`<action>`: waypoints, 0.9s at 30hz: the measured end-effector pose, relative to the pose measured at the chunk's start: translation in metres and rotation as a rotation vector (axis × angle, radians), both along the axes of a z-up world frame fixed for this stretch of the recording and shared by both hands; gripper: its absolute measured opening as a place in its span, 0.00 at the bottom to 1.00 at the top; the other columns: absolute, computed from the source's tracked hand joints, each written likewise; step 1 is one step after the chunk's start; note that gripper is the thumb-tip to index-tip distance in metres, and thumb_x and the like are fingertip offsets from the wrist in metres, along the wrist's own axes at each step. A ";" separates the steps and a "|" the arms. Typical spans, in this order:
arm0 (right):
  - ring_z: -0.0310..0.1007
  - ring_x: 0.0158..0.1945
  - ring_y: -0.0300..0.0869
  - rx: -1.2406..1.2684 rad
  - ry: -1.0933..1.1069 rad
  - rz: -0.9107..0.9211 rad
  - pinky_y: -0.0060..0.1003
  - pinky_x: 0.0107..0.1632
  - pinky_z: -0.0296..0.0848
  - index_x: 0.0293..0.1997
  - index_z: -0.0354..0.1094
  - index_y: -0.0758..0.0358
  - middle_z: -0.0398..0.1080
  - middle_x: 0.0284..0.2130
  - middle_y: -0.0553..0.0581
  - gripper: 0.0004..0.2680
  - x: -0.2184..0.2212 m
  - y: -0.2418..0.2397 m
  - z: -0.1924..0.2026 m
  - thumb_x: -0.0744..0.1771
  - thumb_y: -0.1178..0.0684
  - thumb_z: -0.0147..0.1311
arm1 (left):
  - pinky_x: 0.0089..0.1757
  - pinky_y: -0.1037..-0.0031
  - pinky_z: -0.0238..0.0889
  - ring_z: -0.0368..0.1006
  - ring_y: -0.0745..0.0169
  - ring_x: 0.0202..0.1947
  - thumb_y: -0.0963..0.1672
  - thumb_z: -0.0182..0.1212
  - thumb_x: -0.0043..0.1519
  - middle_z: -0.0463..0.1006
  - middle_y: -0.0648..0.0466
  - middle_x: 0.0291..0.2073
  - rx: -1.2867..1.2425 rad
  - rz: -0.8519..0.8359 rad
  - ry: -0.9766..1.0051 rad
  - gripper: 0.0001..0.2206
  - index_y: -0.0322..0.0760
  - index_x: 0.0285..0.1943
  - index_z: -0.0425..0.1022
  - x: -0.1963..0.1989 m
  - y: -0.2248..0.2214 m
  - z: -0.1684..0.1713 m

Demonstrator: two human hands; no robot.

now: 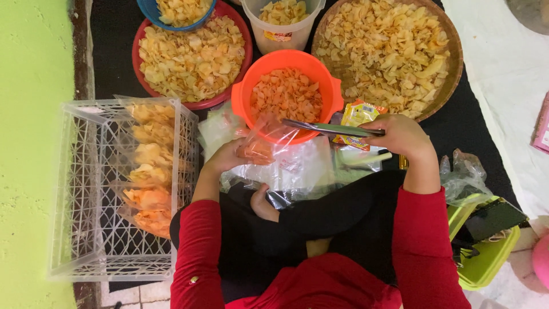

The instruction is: The person uses tongs to transfer orange chips from a bowl into small plastic bags. They handle each bag individually, filling it with chips and placing it into a crate.

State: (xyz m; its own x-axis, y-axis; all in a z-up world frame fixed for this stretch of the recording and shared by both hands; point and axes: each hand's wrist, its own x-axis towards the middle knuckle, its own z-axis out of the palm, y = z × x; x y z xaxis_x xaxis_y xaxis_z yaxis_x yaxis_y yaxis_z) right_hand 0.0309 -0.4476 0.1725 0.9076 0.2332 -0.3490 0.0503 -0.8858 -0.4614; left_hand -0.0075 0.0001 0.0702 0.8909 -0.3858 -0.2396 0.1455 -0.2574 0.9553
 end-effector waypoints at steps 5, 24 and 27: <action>0.78 0.46 0.57 -0.140 -0.071 0.057 0.46 0.47 0.75 0.53 0.78 0.35 0.79 0.44 0.54 0.14 0.003 -0.011 -0.013 0.62 0.38 0.62 | 0.58 0.66 0.63 0.73 0.50 0.56 0.43 0.80 0.44 0.78 0.47 0.53 0.224 -0.050 -0.037 0.31 0.39 0.60 0.75 0.008 0.013 -0.045; 0.78 0.42 0.57 -0.057 -0.157 0.097 0.48 0.43 0.75 0.53 0.78 0.39 0.79 0.42 0.53 0.14 -0.014 0.005 0.013 0.63 0.40 0.62 | 0.43 0.69 0.78 0.75 0.48 0.49 0.32 0.77 0.43 0.63 0.48 0.49 -0.311 0.075 -0.098 0.24 0.24 0.51 0.78 0.024 0.008 -0.139; 0.77 0.44 0.58 -0.048 -0.119 0.088 0.49 0.45 0.75 0.52 0.78 0.39 0.79 0.42 0.53 0.14 -0.020 0.005 0.016 0.62 0.42 0.61 | 0.36 0.78 0.75 0.76 0.59 0.42 0.39 0.80 0.44 0.71 0.52 0.40 0.034 0.016 -0.247 0.22 0.34 0.49 0.82 0.022 0.009 -0.148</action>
State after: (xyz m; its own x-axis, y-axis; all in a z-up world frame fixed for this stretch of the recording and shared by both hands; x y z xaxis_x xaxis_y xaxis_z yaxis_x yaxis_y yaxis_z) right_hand 0.0114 -0.4423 0.1881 0.9202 0.2992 -0.2525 0.1804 -0.8964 -0.4050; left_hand 0.0143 0.0087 -0.0782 0.9300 -0.3667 -0.0266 -0.0870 -0.2897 0.9532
